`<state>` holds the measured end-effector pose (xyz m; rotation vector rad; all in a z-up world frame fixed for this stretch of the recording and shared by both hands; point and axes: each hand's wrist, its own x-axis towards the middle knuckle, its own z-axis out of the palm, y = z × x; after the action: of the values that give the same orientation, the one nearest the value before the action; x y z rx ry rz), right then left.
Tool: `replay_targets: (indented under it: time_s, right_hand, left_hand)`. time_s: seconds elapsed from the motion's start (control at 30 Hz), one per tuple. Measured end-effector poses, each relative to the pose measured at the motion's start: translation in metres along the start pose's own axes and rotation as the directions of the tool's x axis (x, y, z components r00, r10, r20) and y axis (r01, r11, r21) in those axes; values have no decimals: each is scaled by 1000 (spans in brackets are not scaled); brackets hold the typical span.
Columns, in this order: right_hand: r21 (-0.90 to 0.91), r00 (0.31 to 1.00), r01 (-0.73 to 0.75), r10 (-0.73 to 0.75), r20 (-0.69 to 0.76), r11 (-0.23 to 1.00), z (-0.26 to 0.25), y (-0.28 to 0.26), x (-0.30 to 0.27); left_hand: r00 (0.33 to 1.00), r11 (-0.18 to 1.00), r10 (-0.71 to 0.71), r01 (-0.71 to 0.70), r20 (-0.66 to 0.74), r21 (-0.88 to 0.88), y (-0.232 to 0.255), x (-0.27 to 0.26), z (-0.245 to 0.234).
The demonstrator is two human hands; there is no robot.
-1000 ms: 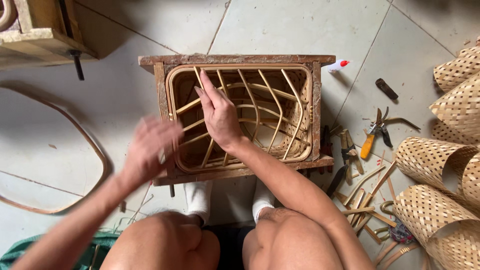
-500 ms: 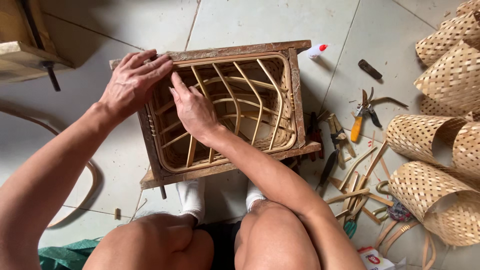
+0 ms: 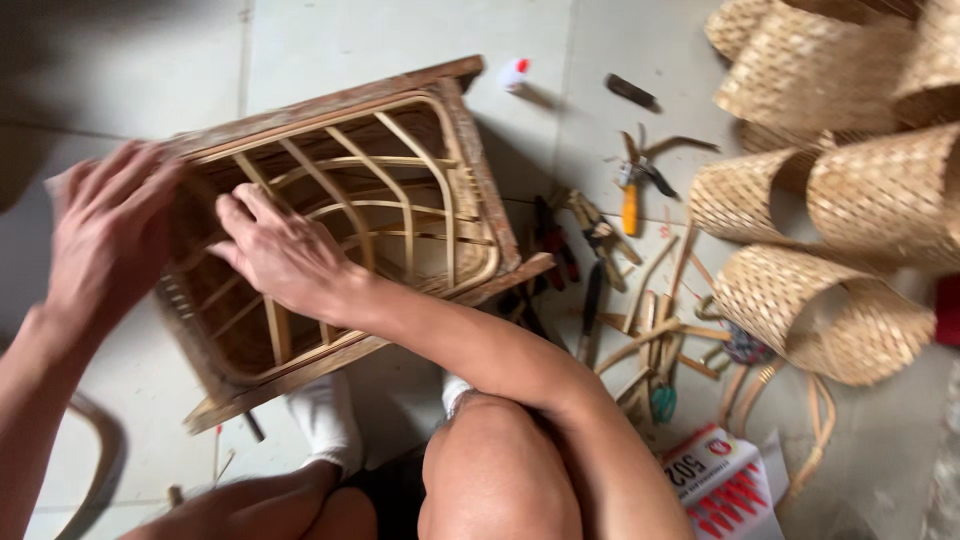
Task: The person assembles a rectangular basket by inserting bamboo strips into a wooden mold, securing them with a hammer and pliers, and applying glue to the joints. The basket frame is gradually built up with multiple strips.
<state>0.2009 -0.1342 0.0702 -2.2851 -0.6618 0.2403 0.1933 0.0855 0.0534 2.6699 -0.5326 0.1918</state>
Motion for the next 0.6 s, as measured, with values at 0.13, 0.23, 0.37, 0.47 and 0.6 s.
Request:
replay_targets:
  time_s: [0.13, 0.23, 0.37, 0.47, 0.6]
  right_hand:
    - [319, 950, 219, -126, -287, 922, -107, 62, -70]
    - [142, 867, -170, 217, -448, 975, -199, 116, -159]
    - [127, 624, -728, 727, -284, 674, -181, 171, -271]
    - [-181, 641, -767, 740, -201, 616, -117, 187, -346]
    - [-289, 729, -684, 630, -267, 669, -56, 225, -387]
  left_hand:
    - [993, 995, -100, 101, -56, 14, 45, -115, 7]
    - [995, 995, -80, 83, 63, -60, 89, -174, 22]
    - [996, 984, -52, 65, 79, -167, 137, -169, 28]
    - [983, 990, -34, 57, 179, -126, 147, -154, 11]
    - [939, 990, -136, 115, 316, 83, 152, -141, 15]
